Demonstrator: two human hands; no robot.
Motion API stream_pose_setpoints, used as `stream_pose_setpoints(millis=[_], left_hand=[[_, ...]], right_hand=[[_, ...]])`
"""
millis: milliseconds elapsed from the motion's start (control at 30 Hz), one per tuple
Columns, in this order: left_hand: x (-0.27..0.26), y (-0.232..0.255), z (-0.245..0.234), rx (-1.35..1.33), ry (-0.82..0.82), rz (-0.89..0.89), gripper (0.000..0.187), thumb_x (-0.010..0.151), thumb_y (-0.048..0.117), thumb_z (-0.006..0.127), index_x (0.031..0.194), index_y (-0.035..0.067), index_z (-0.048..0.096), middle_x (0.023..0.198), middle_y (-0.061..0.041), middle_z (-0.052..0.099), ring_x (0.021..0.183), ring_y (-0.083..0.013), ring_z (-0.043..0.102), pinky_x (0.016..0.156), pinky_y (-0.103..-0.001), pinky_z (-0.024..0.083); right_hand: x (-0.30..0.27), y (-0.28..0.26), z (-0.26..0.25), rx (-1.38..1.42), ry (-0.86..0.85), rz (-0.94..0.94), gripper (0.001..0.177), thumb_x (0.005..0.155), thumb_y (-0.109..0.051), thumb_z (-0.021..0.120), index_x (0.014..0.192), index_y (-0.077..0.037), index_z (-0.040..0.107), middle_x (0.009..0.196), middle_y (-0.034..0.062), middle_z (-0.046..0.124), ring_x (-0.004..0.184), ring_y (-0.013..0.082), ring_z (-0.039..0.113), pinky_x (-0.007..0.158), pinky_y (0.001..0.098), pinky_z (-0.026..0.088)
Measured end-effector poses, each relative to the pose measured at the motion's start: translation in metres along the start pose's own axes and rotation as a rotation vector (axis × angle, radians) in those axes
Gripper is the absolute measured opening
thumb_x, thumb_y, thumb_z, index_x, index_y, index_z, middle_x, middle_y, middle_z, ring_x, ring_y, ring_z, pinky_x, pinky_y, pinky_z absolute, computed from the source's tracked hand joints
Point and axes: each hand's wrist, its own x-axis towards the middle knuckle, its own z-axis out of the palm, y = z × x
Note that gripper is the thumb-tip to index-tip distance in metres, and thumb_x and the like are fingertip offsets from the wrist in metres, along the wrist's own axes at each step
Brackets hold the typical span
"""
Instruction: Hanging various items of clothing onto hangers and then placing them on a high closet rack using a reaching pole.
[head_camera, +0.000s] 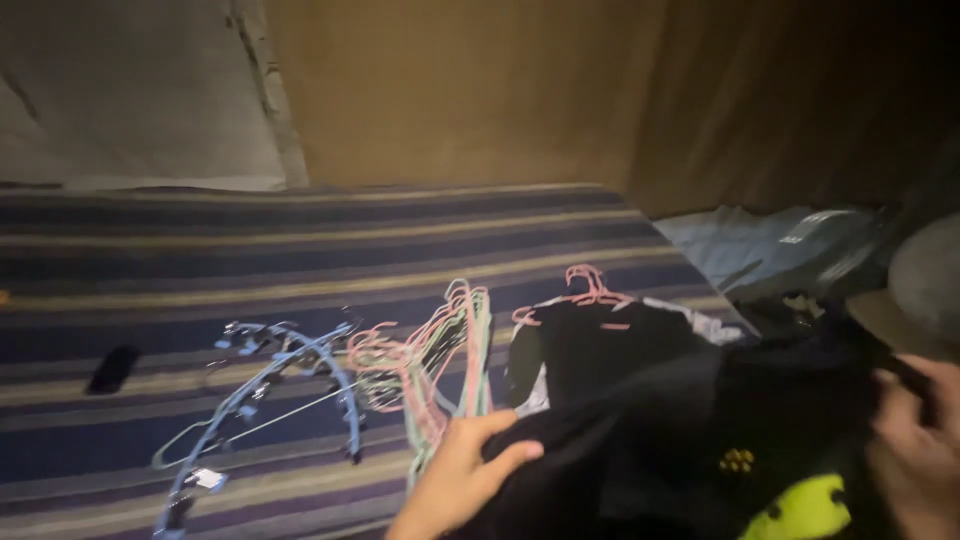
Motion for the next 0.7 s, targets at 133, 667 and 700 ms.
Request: stream_pose_setpoints(millis=[133,667,700], left_hand=[[0.094,-0.039,0.042,0.143,0.255,-0.061,0.039,0.090,0.029,0.078,0.108,-0.004,0.068,0.092,-0.023,0.072,0.085,-0.0344,0.071,0.076,-0.040,0.053],[0.133,-0.306,0.243,0.822,-0.201,-0.318,0.083,0.085,0.058,0.069,0.156,0.029,0.036,0.169,-0.019,0.014,0.154,-0.0331,0.008,0.111,-0.081,0.000],[0.129,-0.290,0.241,0.855,-0.152,-0.278,0.082,0.084,0.054,0.070,0.155,0.027,0.038,0.166,-0.019,0.019,0.153,-0.0332,0.011,0.112,-0.080,0.000]], right_hand=[[0.068,-0.008,0.094,0.078,-0.063,0.014,0.007,0.110,-0.006,0.069,0.111,0.001,0.071,0.098,0.0120,0.072,0.087,0.0207,0.068,0.081,0.0296,0.052],[-0.123,0.055,0.360,-0.365,-1.211,0.126,0.104,0.084,-0.079,0.049,0.163,-0.025,0.008,0.169,0.0176,0.000,0.155,0.0438,0.002,0.116,0.0682,0.013],[-0.126,0.067,0.350,-0.252,-1.121,0.076,0.102,0.086,-0.073,0.055,0.163,-0.019,0.015,0.166,0.0214,0.007,0.153,0.0434,0.009,0.115,0.0672,0.016]])
